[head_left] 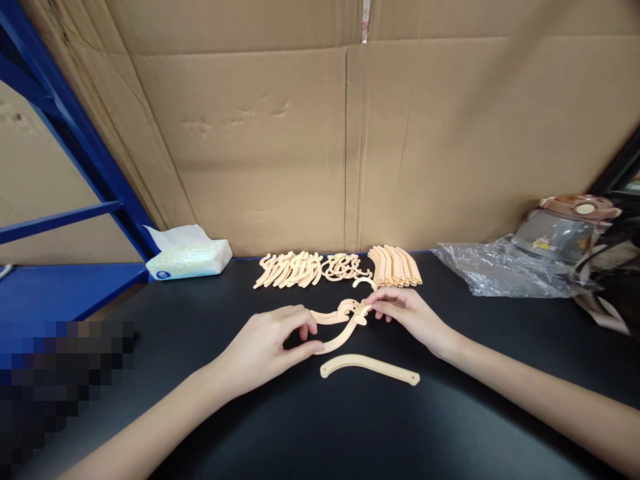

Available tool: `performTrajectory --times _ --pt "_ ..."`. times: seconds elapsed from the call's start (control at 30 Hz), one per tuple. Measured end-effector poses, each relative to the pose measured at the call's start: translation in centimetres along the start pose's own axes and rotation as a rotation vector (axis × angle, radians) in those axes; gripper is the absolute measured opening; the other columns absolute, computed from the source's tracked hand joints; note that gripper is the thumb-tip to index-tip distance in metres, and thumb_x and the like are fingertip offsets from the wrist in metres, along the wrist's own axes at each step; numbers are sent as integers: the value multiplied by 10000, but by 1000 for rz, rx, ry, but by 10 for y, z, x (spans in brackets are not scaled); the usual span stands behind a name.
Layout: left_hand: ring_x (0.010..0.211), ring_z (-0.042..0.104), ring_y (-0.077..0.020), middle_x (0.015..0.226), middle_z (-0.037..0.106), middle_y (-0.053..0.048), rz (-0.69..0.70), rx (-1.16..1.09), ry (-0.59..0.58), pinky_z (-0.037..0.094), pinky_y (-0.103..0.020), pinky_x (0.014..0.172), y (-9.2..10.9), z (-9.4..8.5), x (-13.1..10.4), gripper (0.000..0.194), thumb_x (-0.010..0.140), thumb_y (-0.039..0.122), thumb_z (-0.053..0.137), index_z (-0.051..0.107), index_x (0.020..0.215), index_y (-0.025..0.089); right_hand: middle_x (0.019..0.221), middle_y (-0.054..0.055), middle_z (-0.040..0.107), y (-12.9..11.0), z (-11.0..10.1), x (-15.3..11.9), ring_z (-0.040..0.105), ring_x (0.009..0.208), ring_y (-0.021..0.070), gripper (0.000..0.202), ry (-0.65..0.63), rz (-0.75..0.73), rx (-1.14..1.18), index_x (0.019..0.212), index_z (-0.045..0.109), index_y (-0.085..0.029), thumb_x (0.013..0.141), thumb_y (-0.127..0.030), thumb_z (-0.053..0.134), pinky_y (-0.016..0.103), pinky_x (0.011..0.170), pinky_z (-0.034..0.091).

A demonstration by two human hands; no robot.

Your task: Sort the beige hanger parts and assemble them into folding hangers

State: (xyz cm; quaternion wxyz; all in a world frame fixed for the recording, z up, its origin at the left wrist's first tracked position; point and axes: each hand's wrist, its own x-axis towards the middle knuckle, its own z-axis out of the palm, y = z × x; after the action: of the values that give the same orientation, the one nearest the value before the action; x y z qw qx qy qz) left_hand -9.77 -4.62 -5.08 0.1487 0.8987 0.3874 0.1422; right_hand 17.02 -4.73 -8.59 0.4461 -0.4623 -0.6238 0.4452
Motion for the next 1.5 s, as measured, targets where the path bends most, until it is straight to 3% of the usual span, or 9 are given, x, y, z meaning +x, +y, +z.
performTrajectory --times 0.13,0.3,0.53,0.73,0.87,1.1,1.23,1.33,1.5 --pt "734 537 -98 861 569 52 40 64 -60 343 -196 601 1 0 -2 221 848 460 585 585 910 248 815 25 675 -1 1 0 562 647 124 162 51 -4 34 814 694 -199 744 -315 606 264 588 418" --pt "675 514 -84 869 566 55 64 91 -63 326 -195 570 0 5 -3 163 896 395 531 565 873 238 668 0 607 -1 -3 1 513 575 117 169 249 -33 94 782 693 -183 707 -326 644 262 546 399" --pt "636 510 -78 867 580 41 85 65 80 354 -187 576 -5 1 -1 210 937 405 466 569 894 228 604 -18 520 -3 -8 -1 479 578 115 139 422 -84 158 746 634 -186 731 -306 566 252 543 368" --pt "628 530 -90 874 643 38 11 33 239 382 -200 612 -11 -11 -3 214 937 409 467 597 950 239 660 8 554 -10 -2 -7 495 595 131 191 179 -37 148 812 656 -183 792 -346 559 277 576 391" --pt "588 536 -88 870 661 18 -25 -138 279 388 -195 542 -13 -12 -3 208 901 401 530 625 898 217 654 -3 549 -11 1 -8 492 595 123 193 42 -4 131 805 647 -186 811 -371 594 269 582 389" --pt "484 525 -65 861 672 -18 -106 -388 227 424 -191 479 -14 -10 -1 222 834 380 614 643 781 166 818 -1 561 -13 7 -11 524 723 119 159 -171 -62 5 908 624 -202 818 -332 641 258 661 421" --pt "454 516 -49 876 669 -16 -127 -439 182 428 -181 465 -12 -9 -2 196 830 342 613 613 759 159 954 5 516 -18 12 -16 523 753 119 405 -325 -104 -128 1038 598 -227 677 -278 772 257 647 440" --pt "443 517 -43 885 665 -13 -140 -470 161 426 -176 458 -11 -8 -2 185 833 331 607 590 763 160 1014 11 521 -20 13 -18 532 778 126 518 -370 -99 -198 1110 582 -259 636 -242 791 264 661 446" --pt "466 521 -46 897 656 -17 -128 -501 151 430 -180 471 -9 -6 -1 189 839 328 600 570 759 160 1032 18 545 -20 12 -18 560 839 141 445 -365 -115 -217 1112 575 -268 700 -132 675 274 712 461"
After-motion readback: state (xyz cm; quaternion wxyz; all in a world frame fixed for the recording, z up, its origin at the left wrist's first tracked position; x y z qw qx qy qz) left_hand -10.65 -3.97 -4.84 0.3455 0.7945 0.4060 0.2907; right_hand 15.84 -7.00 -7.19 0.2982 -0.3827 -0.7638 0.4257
